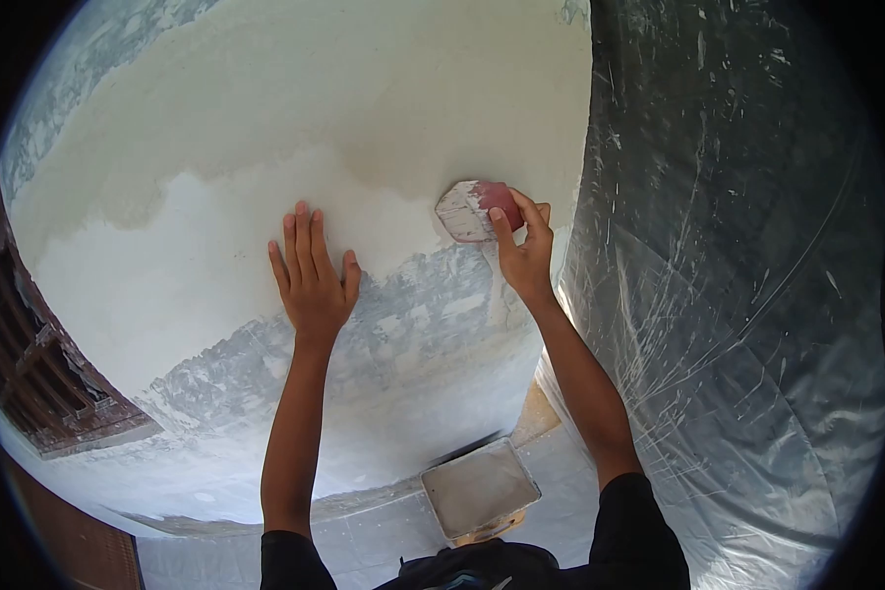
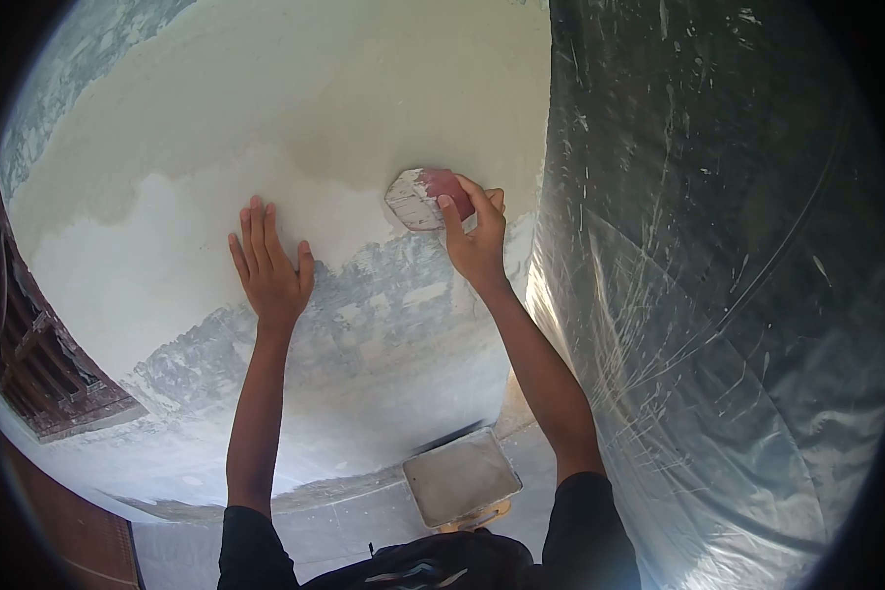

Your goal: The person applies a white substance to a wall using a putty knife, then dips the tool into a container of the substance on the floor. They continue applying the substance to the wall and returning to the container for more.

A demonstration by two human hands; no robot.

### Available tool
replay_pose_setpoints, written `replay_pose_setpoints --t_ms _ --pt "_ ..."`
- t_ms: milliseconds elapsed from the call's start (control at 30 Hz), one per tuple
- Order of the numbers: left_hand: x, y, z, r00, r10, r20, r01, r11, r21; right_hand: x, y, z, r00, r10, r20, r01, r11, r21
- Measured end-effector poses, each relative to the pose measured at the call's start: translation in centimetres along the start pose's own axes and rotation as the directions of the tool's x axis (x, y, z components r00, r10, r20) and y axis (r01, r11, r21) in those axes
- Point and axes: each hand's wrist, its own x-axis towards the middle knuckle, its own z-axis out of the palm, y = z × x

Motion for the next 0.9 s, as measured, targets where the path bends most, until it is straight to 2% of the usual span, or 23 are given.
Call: replay_pose_setpoints --t_ms 67,100,167,267,333,367,433,500,567,600,700,733,767,833,867,900 --pt "0.1 0.0 0.1 1.0 0.006 -0.003 -0.006 1.0 0.0 1.2 0.8 -0.9 0.952 0.274 -0.134 -0.27 0.962 0.047" --pt "0.0 0.0 0.0 1.0 0.005 -0.002 -0.005 1.0 0.0 2.0 2.7 -1.6 0.929 0.274 -0.25 -0.209 0.943 0.259" --pt "0.1 0.0 0.0 1.0 0.003 -0.005 -0.003 1.0 0.004 2.7 2.9 -3.6 0.849 0.359 -0.387 -0.155 0.87 0.468" --pt "0.1 0.2 0.1 1.0 -0.001 -0.015 0.001 1.0 0.014 2.1 2.0 -3.8 0.882 0.317 -0.348 -0.085 0.834 0.545" --pt "0.0 0.2 0.2 1.0 -0.006 -0.014 0.006 1.0 0.016 0.5 0.7 -1.8 0.95 0.247 -0.193 -0.156 0.907 0.391" --pt "0.0 0.2 0.1 1.0 -0.004 -0.01 0.004 1.0 0.012 -0.3 0.8 -0.7 0.984 0.144 -0.108 -0.121 0.973 0.195" --pt "0.1 0.2 -0.1 1.0 -0.014 -0.018 0.014 1.0 0.019 -1.0 0.8 0.2 0.999 0.011 -0.034 -0.009 0.999 0.036" --pt "0.1 0.3 -0.1 1.0 -0.012 -0.014 0.012 1.0 0.018 0.2 1.4 -1.0 0.969 0.194 -0.155 -0.193 0.981 0.02" --pt "0.0 0.2 0.0 1.0 -0.012 -0.012 0.012 1.0 0.023 1.6 3.7 -3.0 0.887 0.313 -0.34 -0.156 0.896 0.416" --pt "-0.1 0.3 0.0 1.0 -0.012 -0.003 0.012 1.0 0.017 1.8 4.1 -4.1 0.83 0.352 -0.433 -0.137 0.881 0.454" --pt "-0.2 0.5 0.2 1.0 -0.017 -0.004 0.017 1.0 0.015 1.5 3.6 -4.8 0.8 0.415 -0.434 -0.128 0.824 0.552" --pt "-0.1 0.5 0.3 1.0 -0.021 -0.01 0.021 1.0 0.014 1.0 1.7 -3.8 0.868 0.34 -0.362 -0.104 0.837 0.537" --pt "0.0 0.6 0.3 1.0 -0.019 -0.009 0.019 1.0 0.015 0.2 1.2 -2.5 0.9 0.334 -0.279 -0.155 0.846 0.511" --pt "-0.1 0.5 0.1 1.0 -0.019 -0.005 0.02 1.0 0.011 -1.7 0.9 -0.2 0.987 0.128 -0.101 -0.117 0.987 0.111" --pt "-0.2 0.4 0.1 1.0 -0.016 -0.001 0.016 1.0 0.008 -2.1 0.3 0.2 0.997 0.08 -0.011 -0.079 0.994 0.074" --pt "-0.3 0.3 0.2 1.0 -0.008 -0.004 0.008 1.0 0.014 -2.0 0.6 -0.1 0.996 0.084 -0.015 -0.082 0.994 0.073"
